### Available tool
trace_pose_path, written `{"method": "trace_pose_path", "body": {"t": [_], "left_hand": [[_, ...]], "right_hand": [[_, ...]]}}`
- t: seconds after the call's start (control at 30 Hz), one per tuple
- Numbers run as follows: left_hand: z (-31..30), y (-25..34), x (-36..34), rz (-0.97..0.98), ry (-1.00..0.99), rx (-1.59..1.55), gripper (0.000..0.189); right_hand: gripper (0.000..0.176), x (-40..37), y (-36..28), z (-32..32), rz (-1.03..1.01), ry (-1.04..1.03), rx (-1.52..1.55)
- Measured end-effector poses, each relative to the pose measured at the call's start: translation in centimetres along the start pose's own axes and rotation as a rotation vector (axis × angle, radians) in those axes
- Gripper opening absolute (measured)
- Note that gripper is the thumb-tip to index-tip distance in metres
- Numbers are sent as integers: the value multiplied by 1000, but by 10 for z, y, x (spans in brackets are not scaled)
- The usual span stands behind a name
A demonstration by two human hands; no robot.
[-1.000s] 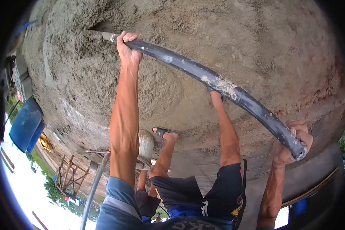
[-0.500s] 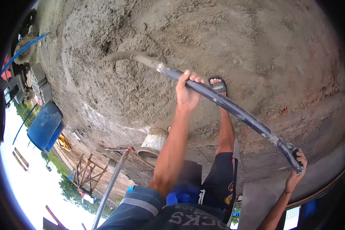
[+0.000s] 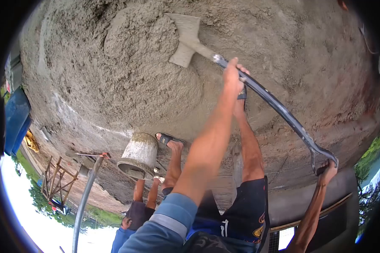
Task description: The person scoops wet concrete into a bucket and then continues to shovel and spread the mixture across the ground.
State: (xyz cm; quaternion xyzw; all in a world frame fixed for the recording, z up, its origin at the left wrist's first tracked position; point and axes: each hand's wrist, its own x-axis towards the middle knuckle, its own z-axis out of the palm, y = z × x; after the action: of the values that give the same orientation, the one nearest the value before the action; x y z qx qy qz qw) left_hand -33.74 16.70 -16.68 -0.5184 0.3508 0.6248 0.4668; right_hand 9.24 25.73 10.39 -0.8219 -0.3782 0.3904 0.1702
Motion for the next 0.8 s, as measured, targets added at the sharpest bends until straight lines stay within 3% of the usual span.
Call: {"method": "trace_pose_path", "body": {"t": [0.03, 0.1, 0.17, 0.27, 0.33, 0.5, 0.63, 0.7, 0.8], "left_hand": [[-8, 67, 23, 114, -24, 32, 18], [-18, 160, 30, 255, 22, 132, 15], [-31, 179, 27, 265, 20, 158, 14], [-58, 138, 20, 259, 25, 134, 13], [-67, 114, -5, 278, 134, 203, 9], [-94, 62, -71, 253, 166, 157, 9], [-103, 17, -140, 217, 107, 36, 10], [-105, -4, -173, 228, 81, -56, 10], [-106, -29, -228, 214, 87, -200, 11]], "right_hand": [[15, -11, 4, 82, -32, -100, 90], [12, -47, 23, 141, -17, -186, 141], [11, -63, 38, 181, -18, -201, 151], [10, -35, 80, 146, -13, -176, 121], [10, -23, 103, 117, 34, -185, 103], [8, -29, 96, 37, 59, -159, -27], [6, -41, 45, -38, -13, -203, -16], [16, -55, 0, -63, -113, -180, -104], [13, -60, -56, -97, -245, -230, -183]]}}
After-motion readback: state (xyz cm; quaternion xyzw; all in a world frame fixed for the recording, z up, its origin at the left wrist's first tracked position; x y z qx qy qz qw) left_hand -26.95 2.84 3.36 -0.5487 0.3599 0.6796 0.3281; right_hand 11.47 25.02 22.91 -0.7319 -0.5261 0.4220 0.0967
